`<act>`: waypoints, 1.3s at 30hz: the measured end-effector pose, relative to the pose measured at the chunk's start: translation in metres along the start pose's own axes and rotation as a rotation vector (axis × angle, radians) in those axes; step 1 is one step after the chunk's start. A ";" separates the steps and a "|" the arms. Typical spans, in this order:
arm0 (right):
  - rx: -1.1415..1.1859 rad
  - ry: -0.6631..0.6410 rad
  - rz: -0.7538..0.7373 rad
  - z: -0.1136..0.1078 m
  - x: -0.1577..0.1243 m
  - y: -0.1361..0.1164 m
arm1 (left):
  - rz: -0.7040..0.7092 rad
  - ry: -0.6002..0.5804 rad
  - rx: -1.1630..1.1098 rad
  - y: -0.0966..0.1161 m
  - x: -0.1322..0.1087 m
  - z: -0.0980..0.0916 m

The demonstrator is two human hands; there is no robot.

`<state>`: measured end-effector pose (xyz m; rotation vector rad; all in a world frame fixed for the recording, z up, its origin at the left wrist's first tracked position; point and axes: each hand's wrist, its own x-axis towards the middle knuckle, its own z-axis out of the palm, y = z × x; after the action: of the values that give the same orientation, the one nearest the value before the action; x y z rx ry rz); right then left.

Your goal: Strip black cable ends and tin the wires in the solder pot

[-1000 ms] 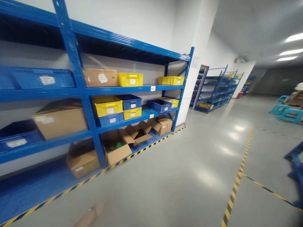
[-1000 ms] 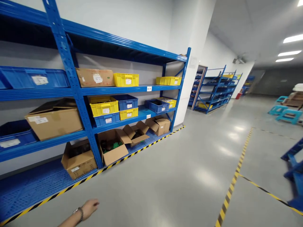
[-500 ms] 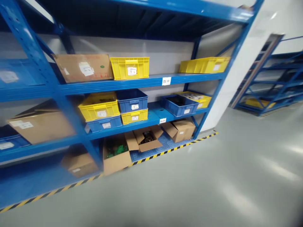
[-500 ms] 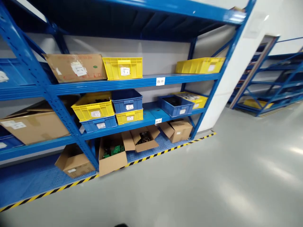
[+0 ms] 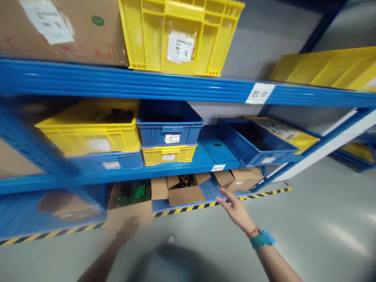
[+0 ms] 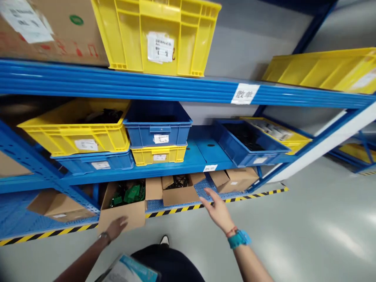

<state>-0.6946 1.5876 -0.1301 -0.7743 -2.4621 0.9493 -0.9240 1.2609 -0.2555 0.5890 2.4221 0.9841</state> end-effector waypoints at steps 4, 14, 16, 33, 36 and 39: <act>0.109 0.022 0.052 -0.016 0.083 -0.011 | 0.074 0.127 -0.105 0.063 0.119 -0.041; 0.797 -0.190 0.252 -0.040 0.241 -0.086 | 0.200 0.249 -0.415 0.133 0.165 -0.063; 0.926 -0.335 0.302 -0.036 0.265 -0.109 | 0.162 0.251 -0.436 0.124 0.162 -0.058; 1.473 -0.568 0.297 0.047 0.285 -0.174 | 0.023 0.186 -0.648 0.118 0.153 -0.058; 1.505 -0.491 0.251 0.030 0.291 -0.172 | 0.067 0.185 -0.761 0.136 0.151 -0.065; 1.531 -0.390 0.263 0.004 0.298 -0.157 | 0.110 0.241 -0.868 0.158 0.151 -0.074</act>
<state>-0.9818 1.6724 0.0238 -0.2998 -1.1043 2.6409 -1.0524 1.4063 -0.1311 0.2874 1.8610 2.0616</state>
